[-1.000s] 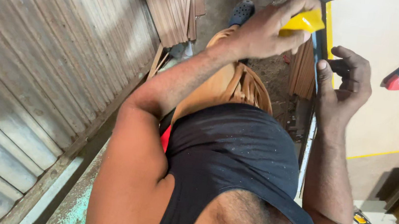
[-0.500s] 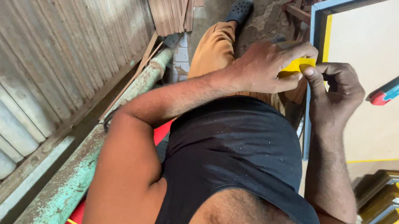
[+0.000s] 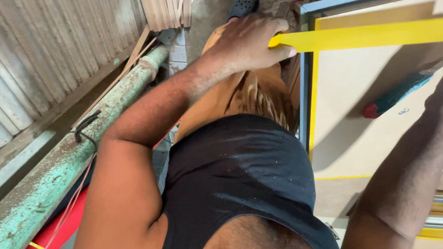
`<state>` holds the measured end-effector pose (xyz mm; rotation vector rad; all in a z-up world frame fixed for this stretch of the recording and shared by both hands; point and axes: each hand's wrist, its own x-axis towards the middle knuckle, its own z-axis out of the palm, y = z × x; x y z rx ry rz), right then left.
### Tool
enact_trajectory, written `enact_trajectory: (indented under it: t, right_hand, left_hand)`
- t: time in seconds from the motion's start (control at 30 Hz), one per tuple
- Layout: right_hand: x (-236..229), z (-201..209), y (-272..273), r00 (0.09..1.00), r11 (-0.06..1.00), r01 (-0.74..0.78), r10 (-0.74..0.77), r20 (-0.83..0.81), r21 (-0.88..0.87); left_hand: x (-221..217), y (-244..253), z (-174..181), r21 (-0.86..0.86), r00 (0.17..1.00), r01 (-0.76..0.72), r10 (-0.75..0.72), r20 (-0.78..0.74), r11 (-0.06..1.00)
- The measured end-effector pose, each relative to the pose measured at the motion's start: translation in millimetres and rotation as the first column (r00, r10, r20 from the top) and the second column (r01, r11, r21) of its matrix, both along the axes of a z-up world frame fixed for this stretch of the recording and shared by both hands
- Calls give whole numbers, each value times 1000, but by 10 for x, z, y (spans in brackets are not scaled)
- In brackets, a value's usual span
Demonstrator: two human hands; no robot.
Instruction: The person applies yellow tape along the edges of rectangular frame backings, smooths it down, and trims excess with a utility knife. They repeat this process on multiple frames and briefly handle a framed decorative sword.
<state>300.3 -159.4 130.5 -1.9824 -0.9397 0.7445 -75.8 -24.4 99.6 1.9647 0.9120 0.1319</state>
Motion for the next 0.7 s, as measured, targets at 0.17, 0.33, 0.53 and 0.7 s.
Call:
enact_trajectory:
  t: [0.17,0.33,0.53,0.7]
  right_hand:
    - [270,-300,225,999,997,-39,38,2,70]
    - [359,-373,386,992,989,-129,129,3,74]
    - [425,-459,398,988,988,-141,137,66,58]
    - [465,-549,403,936,972,-227,201,289,59]
  left_hand:
    - [309,70,-159,-31,994,-93,91,-60,995]
    - [425,162,-304,-65,996,-85,83,-40,994]
    - [432,269,-253,-147,998,-50,46,-32,988]
    - [472,188,-53,-74,984,-107,95,-153,991]
